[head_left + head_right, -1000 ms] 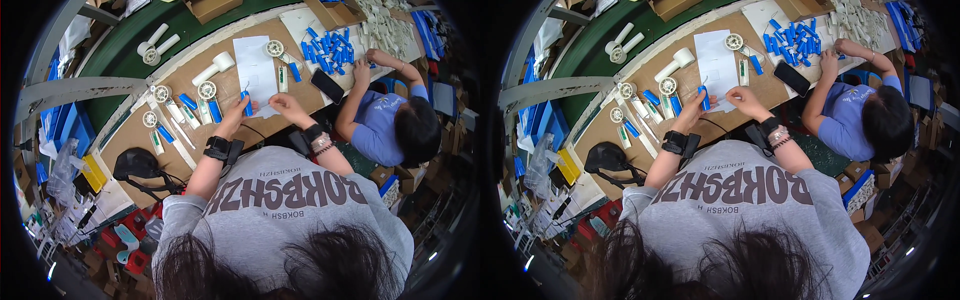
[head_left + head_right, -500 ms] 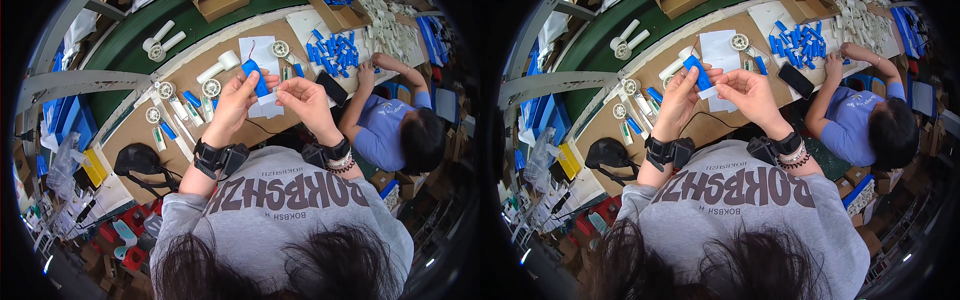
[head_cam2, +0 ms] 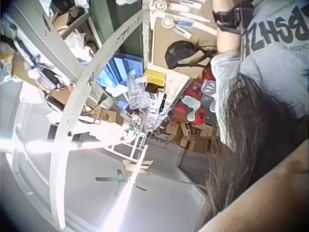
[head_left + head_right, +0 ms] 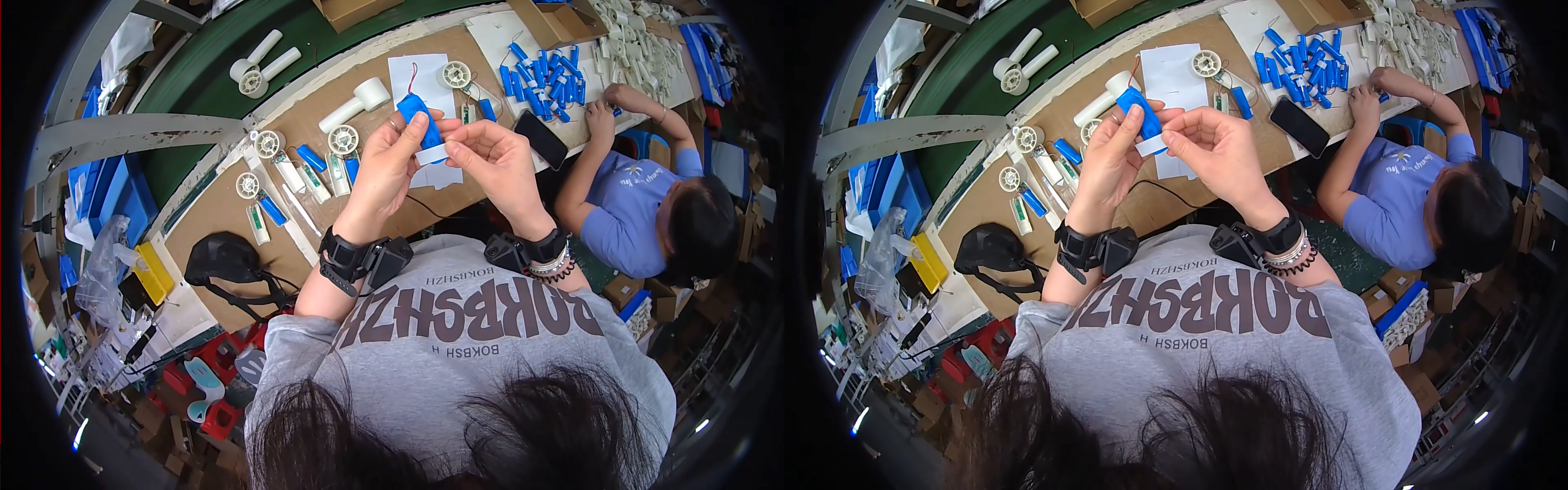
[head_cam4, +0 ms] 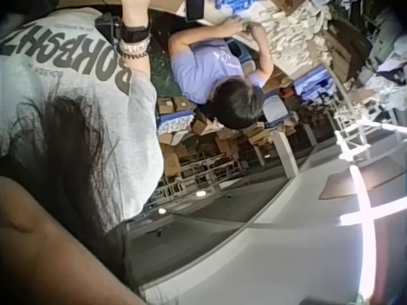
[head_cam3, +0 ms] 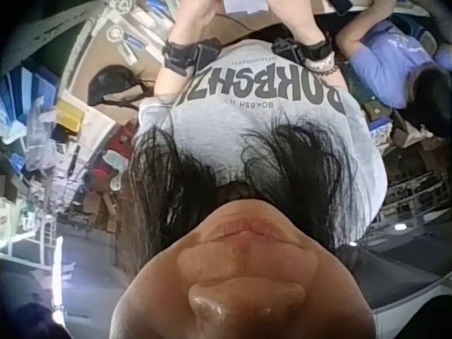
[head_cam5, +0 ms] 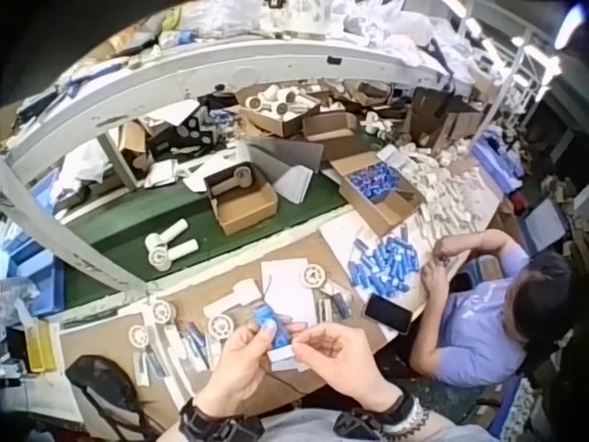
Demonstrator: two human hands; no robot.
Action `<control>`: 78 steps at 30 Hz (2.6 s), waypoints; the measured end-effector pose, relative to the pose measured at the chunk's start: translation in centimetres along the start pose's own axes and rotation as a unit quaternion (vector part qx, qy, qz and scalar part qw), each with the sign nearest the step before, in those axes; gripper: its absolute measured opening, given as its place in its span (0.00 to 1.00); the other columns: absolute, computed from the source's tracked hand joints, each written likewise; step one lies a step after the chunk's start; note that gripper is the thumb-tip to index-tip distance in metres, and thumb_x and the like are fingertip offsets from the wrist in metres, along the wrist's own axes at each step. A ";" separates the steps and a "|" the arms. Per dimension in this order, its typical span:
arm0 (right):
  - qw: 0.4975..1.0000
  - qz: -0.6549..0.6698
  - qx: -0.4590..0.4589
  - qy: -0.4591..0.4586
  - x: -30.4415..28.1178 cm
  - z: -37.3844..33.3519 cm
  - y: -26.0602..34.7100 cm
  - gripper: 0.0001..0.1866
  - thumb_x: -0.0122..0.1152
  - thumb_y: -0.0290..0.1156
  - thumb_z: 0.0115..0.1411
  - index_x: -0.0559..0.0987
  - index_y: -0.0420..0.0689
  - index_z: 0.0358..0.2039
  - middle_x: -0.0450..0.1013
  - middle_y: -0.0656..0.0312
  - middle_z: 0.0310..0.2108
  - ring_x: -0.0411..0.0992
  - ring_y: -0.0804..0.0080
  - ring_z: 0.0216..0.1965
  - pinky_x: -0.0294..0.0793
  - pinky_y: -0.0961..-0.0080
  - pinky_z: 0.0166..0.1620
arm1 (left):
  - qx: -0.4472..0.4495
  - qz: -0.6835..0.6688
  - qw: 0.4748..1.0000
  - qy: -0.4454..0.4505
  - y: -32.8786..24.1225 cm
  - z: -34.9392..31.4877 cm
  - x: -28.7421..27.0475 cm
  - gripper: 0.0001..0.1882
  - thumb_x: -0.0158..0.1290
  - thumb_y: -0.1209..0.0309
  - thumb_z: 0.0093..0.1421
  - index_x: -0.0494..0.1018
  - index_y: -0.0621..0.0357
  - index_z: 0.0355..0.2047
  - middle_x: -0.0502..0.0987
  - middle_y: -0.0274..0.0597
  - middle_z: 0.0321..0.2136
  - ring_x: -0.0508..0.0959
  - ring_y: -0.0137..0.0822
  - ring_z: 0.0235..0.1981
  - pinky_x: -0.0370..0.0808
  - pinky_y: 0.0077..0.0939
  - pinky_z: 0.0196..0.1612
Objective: The person picks up a battery, applies a piece of tape to its side, and presses it down by hand. After repeating this process with several batteries, they set them down and pick up a black bag.
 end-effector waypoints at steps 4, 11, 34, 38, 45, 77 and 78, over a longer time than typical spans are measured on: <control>1.000 0.005 -0.001 -0.008 0.0 0.0 -0.2 0.06 0.57 0.23 0.53 0.73 0.36 0.31 0.73 0.61 0.30 0.71 0.80 0.31 0.73 0.82 0.37 | -0.001 0.002 1.000 -0.002 0.1 -0.1 0.0 0.17 0.44 0.62 0.61 0.64 0.65 0.42 0.73 0.47 0.38 0.74 0.33 0.41 0.72 0.25 0.42; 1.000 -0.006 0.002 -0.011 0.1 0.0 -0.5 0.06 0.57 0.23 0.53 0.73 0.35 0.31 0.73 0.60 0.31 0.71 0.80 0.32 0.72 0.83 0.37 | 0.000 0.008 1.000 -0.005 0.4 -0.1 -0.3 0.17 0.44 0.62 0.61 0.64 0.64 0.42 0.73 0.47 0.38 0.74 0.32 0.41 0.73 0.25 0.42; 0.972 -0.178 -0.132 -0.073 1.2 -0.5 -0.7 0.06 0.58 0.21 0.51 0.73 0.37 0.31 0.73 0.59 0.35 0.71 0.80 0.33 0.71 0.83 0.38 | 0.012 -0.001 1.000 -0.025 0.8 -0.2 -0.2 0.17 0.44 0.61 0.60 0.65 0.64 0.42 0.73 0.46 0.38 0.73 0.30 0.40 0.71 0.22 0.41; 0.964 -0.183 -0.168 -0.091 1.4 -0.4 -1.0 0.08 0.59 0.21 0.50 0.73 0.37 0.32 0.73 0.60 0.33 0.71 0.79 0.31 0.71 0.82 0.37 | 0.035 -0.005 0.999 -0.037 1.1 -0.2 -0.3 0.17 0.44 0.61 0.60 0.65 0.63 0.42 0.73 0.45 0.38 0.73 0.30 0.40 0.71 0.22 0.42; 0.931 -0.266 -0.225 -0.104 1.8 -0.7 -0.2 0.12 0.62 0.22 0.45 0.73 0.38 0.32 0.70 0.60 0.31 0.70 0.76 0.29 0.70 0.82 0.34 | 0.035 -0.018 0.998 -0.043 0.8 -0.3 0.3 0.16 0.44 0.61 0.61 0.64 0.61 0.42 0.72 0.47 0.39 0.73 0.31 0.42 0.70 0.24 0.43; 0.888 -0.287 -0.327 -0.146 2.3 1.5 -3.4 0.17 0.63 0.23 0.40 0.77 0.43 0.36 0.69 0.55 0.42 0.67 0.59 0.44 0.67 0.69 0.46 | 0.196 -0.107 0.967 -0.122 2.9 0.1 1.4 0.11 0.40 0.67 0.62 0.62 0.61 0.40 0.70 0.50 0.44 0.70 0.34 0.45 0.68 0.23 0.44; 0.892 -0.279 -0.326 -0.143 2.2 1.5 -3.5 0.17 0.63 0.24 0.40 0.77 0.42 0.35 0.69 0.55 0.42 0.67 0.58 0.44 0.67 0.68 0.46 | 0.192 -0.100 0.968 -0.129 2.9 0.1 1.5 0.11 0.40 0.67 0.62 0.62 0.61 0.40 0.70 0.50 0.44 0.70 0.33 0.44 0.68 0.22 0.44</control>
Point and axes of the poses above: each hand's wrist, its own z-axis towards the middle knuckle, its own x-axis out of the palm, y = z × x, the point moved 1 cm from there along z, towards the middle knuckle
